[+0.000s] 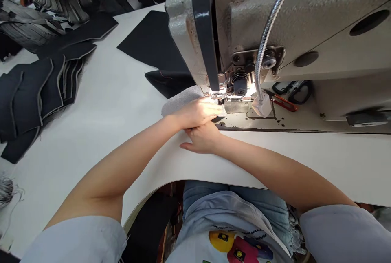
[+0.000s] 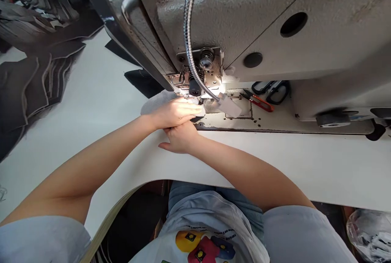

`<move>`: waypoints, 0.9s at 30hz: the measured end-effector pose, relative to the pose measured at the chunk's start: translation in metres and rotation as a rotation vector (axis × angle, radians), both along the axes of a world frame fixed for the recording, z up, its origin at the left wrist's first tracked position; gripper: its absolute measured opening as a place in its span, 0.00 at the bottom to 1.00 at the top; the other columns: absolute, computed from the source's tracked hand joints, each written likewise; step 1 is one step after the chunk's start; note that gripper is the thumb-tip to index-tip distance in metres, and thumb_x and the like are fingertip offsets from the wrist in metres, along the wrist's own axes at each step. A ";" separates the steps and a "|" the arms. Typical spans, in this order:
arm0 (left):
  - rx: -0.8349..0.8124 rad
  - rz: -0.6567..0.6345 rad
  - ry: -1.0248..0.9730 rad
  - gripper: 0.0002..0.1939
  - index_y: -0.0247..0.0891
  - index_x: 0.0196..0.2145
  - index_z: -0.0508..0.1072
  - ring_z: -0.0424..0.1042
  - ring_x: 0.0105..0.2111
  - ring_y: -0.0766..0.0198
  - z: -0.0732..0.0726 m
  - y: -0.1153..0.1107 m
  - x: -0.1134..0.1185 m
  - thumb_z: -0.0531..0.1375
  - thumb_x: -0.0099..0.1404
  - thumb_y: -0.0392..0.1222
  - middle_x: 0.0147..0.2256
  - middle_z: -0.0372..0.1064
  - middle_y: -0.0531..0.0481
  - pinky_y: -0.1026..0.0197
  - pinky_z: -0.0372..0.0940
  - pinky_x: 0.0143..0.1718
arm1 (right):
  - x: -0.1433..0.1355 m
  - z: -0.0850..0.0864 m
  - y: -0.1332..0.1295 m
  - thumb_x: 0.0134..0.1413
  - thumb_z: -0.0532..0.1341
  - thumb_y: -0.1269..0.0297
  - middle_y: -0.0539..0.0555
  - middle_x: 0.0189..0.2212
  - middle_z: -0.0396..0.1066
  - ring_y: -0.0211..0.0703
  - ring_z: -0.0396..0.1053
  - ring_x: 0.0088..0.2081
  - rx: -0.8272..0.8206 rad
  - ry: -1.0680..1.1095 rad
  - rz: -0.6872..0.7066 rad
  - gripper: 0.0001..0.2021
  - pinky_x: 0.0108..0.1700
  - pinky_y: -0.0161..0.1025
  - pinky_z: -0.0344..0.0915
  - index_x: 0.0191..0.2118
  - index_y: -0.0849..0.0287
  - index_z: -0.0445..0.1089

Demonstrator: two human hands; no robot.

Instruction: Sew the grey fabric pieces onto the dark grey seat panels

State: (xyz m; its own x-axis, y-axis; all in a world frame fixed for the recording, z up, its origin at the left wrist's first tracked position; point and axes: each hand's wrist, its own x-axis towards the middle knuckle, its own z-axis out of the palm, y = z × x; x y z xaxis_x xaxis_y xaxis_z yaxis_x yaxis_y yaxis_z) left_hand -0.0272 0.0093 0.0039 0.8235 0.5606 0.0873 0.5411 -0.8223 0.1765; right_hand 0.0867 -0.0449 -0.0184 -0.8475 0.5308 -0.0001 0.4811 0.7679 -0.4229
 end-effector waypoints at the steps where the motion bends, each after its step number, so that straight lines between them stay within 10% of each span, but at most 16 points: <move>1: -0.021 0.044 -0.001 0.17 0.40 0.45 0.77 0.71 0.49 0.59 0.001 -0.002 0.002 0.48 0.73 0.38 0.46 0.75 0.49 0.53 0.65 0.55 | 0.001 0.000 -0.001 0.62 0.55 0.45 0.65 0.49 0.74 0.60 0.69 0.52 0.003 -0.001 0.010 0.31 0.51 0.53 0.63 0.57 0.68 0.67; 7: -0.075 0.278 -0.177 0.15 0.41 0.42 0.79 0.70 0.38 0.63 -0.012 -0.016 0.002 0.51 0.72 0.43 0.36 0.70 0.47 0.60 0.69 0.40 | 0.053 -0.002 -0.013 0.64 0.55 0.58 0.67 0.57 0.66 0.57 0.61 0.59 0.218 0.142 0.171 0.23 0.62 0.53 0.54 0.59 0.67 0.66; 12: -0.107 0.351 -0.434 0.13 0.40 0.41 0.80 0.70 0.37 0.64 -0.028 -0.016 -0.001 0.55 0.70 0.41 0.35 0.71 0.48 0.61 0.68 0.41 | 0.110 -0.002 -0.006 0.65 0.49 0.70 0.63 0.50 0.71 0.52 0.66 0.46 0.334 0.112 -0.147 0.19 0.47 0.47 0.63 0.56 0.65 0.70; 27: 0.107 0.098 -0.253 0.17 0.40 0.41 0.77 0.69 0.40 0.63 -0.020 -0.018 0.000 0.48 0.73 0.37 0.35 0.73 0.47 0.57 0.67 0.47 | 0.126 -0.002 0.012 0.65 0.50 0.67 0.57 0.52 0.73 0.51 0.69 0.53 0.179 0.190 -0.353 0.16 0.55 0.49 0.64 0.50 0.60 0.73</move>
State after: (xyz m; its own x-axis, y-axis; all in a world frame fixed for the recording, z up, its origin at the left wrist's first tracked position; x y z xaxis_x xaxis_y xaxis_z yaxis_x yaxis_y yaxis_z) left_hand -0.0268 -0.0086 -0.0162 0.7103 0.6130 0.3459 0.5686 -0.7894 0.2312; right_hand 0.2126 -0.0327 -0.0204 -0.5902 0.7654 0.2567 0.6538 0.6397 -0.4041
